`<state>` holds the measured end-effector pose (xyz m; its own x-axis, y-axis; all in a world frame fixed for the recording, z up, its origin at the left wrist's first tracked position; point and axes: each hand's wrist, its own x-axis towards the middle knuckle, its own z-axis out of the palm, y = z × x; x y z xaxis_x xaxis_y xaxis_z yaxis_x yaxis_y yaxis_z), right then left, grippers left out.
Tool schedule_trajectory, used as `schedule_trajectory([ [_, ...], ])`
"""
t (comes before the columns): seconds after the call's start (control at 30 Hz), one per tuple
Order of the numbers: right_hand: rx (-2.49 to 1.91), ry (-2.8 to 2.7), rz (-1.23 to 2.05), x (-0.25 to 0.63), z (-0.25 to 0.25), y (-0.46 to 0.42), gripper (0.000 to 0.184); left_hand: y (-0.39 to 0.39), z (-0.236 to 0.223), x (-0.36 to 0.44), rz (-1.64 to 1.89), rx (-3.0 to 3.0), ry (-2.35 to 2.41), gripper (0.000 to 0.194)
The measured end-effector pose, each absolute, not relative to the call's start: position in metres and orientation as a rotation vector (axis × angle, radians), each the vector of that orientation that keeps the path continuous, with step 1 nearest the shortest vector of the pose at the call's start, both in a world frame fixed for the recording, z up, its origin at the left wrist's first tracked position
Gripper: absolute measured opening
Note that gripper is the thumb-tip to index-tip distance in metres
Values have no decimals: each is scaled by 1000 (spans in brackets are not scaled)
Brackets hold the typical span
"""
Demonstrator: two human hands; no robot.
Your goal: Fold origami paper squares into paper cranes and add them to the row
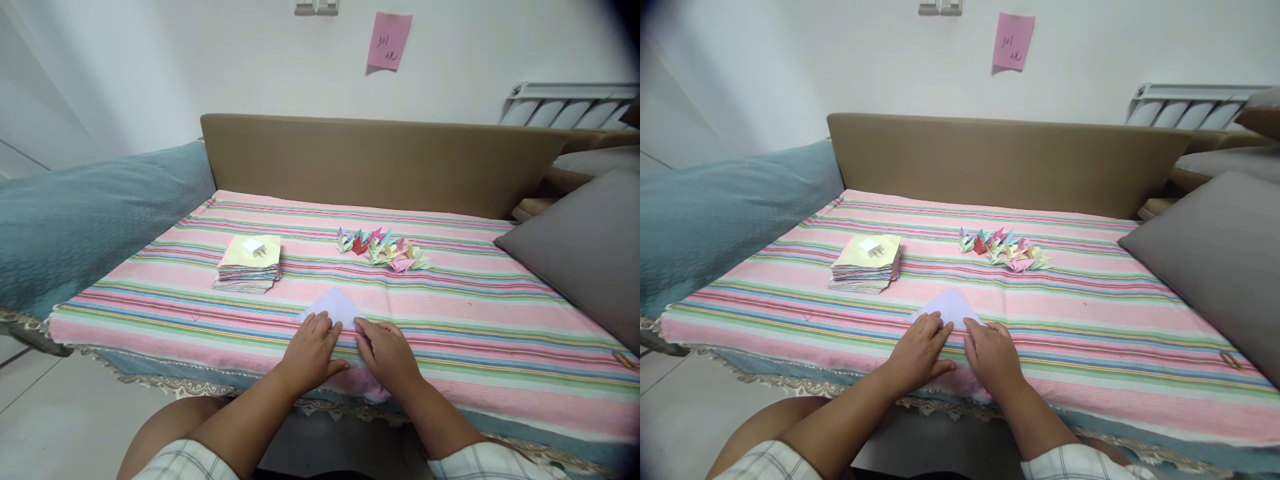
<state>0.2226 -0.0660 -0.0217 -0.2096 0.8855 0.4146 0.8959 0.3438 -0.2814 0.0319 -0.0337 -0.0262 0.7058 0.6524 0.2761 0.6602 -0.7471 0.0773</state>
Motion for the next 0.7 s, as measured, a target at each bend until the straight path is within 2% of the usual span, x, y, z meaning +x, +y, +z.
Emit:
schedule_trajectory([
  [0.33,-1827,-2090,34,235,-8,-66,28,-33,-26,31,-440,-2870,-1120,78],
  [0.7,-1886,-2094,52,236,-2,-66,28,-33,-26,26,-475,-2871,-1140,77],
])
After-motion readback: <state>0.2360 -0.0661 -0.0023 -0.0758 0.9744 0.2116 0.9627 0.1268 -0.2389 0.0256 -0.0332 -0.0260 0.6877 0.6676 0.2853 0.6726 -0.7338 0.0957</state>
